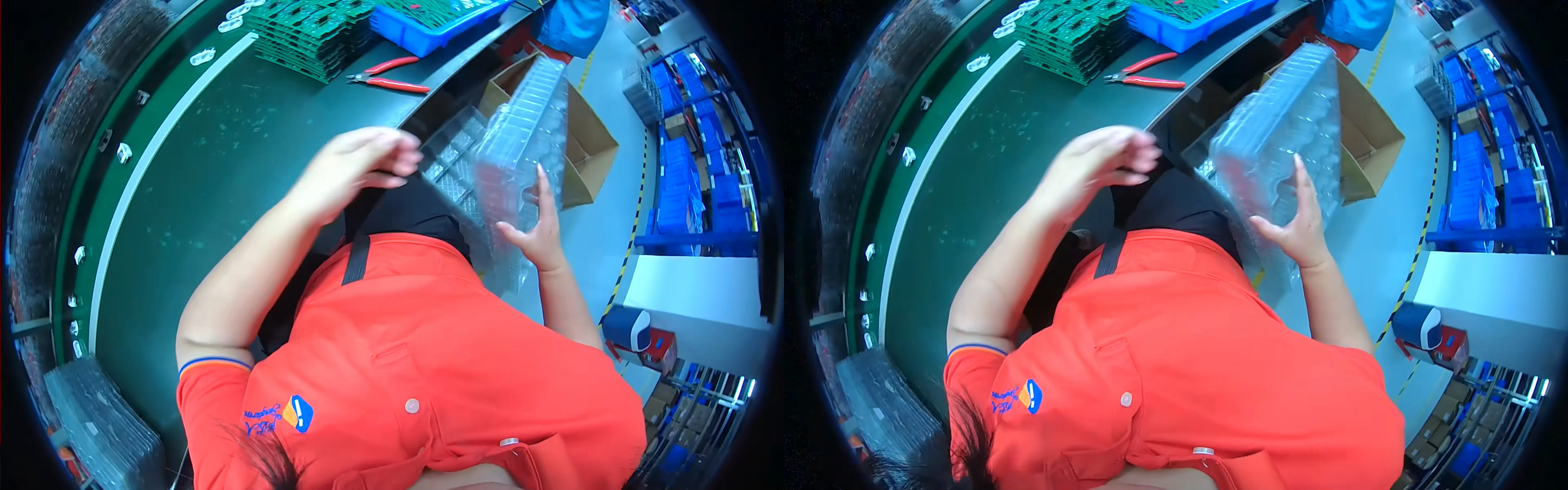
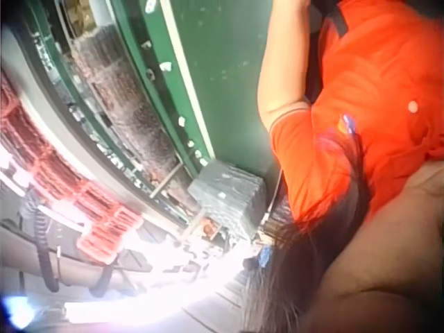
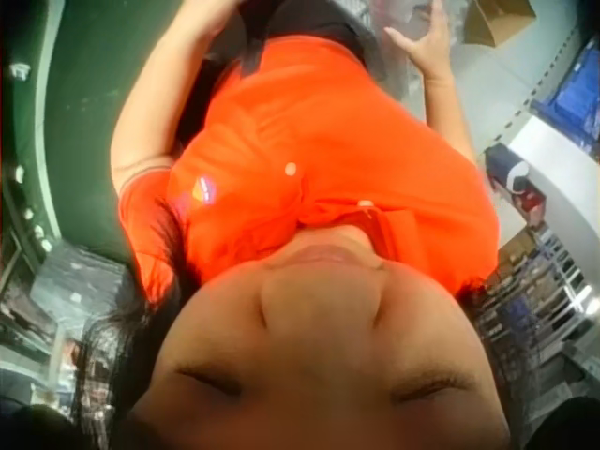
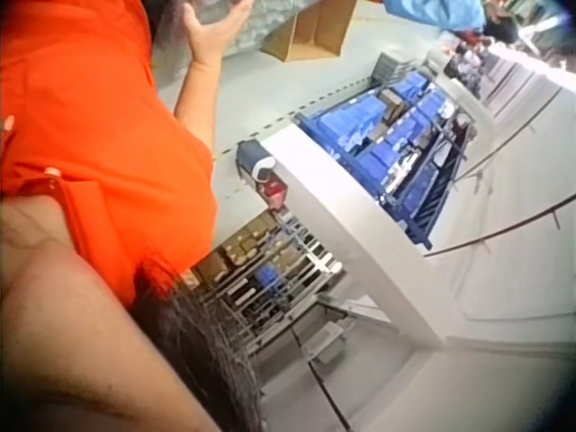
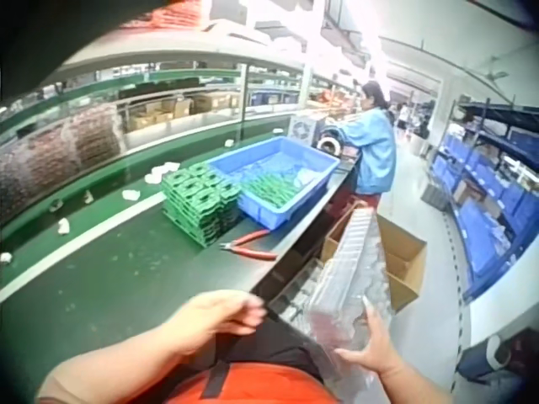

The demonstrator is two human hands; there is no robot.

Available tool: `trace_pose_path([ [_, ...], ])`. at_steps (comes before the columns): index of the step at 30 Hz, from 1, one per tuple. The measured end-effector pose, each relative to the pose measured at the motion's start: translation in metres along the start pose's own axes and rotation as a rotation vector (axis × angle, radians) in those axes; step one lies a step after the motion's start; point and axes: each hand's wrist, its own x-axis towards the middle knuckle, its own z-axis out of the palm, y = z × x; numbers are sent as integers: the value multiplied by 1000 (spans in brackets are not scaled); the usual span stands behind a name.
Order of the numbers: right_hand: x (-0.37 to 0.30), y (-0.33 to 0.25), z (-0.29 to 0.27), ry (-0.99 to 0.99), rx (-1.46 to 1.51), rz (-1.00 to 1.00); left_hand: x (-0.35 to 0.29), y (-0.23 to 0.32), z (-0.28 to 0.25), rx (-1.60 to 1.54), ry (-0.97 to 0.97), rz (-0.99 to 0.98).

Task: The recorder is assembling and trimming printed circuit boards (PCBs) using wire cutters at a production line.

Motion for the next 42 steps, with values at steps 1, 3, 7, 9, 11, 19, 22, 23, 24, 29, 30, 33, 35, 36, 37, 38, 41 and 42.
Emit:
trace_pose_path([
  [1, -1, -6, -2, -23, 9, -95, 17, -6, 12, -11, -45, -25],
  [3, -3, -16, -5, -96, 57, -184, 35, -11, 43, -63, -85, -68],
  [7, -7, -21, -6, -114, 81, -159, 54, -13, 66, -176, -127, -100],
  [9, -5, -20, -11, -137, 105, -121, 59, -13, 70, -288, -136, -104],
  [11, -4, -17, -15, -152, 131, -91, 67, -16, 72, -371, -160, -120],
  [19, 9, 5, -49, -68, 608, 155, 106, -49, 73, -608, -6, -271],
  [22, 14, -8, -77, 185, 721, 233, 114, -72, 70, -590, 85, -339],
  [23, 11, 4, -88, 243, 700, 219, 118, -80, 66, -577, 42, -345],
  [24, 6, 23, -106, 301, 678, 204, 123, -89, 60, -564, -2, -351],
  [29, -59, 90, -247, 499, 580, 69, 169, -135, 36, -448, 9, -352],
  [30, -66, 84, -267, 521, 594, 57, 172, -147, 36, -445, 6, -358],
  [33, -61, 43, -267, 791, 478, -86, 190, -176, 36, -363, 96, -303],
  [35, -60, 40, -270, 793, 326, -27, 209, -211, 7, -287, 187, -358],
  [36, -58, 40, -269, 785, 186, 32, 221, -227, -10, -230, 189, -402],
  [37, -53, 46, -258, 784, 191, 31, 228, -226, -16, -229, 193, -400],
  [38, -49, 47, -242, 771, 100, 66, 233, -224, -18, 338, 347, -349],
  [41, -36, 50, -211, 661, -176, 98, 233, -205, 8, 703, 518, 24],
  [42, -38, 49, -200, 641, -296, 131, 227, -175, 50, 519, 376, 174],
])
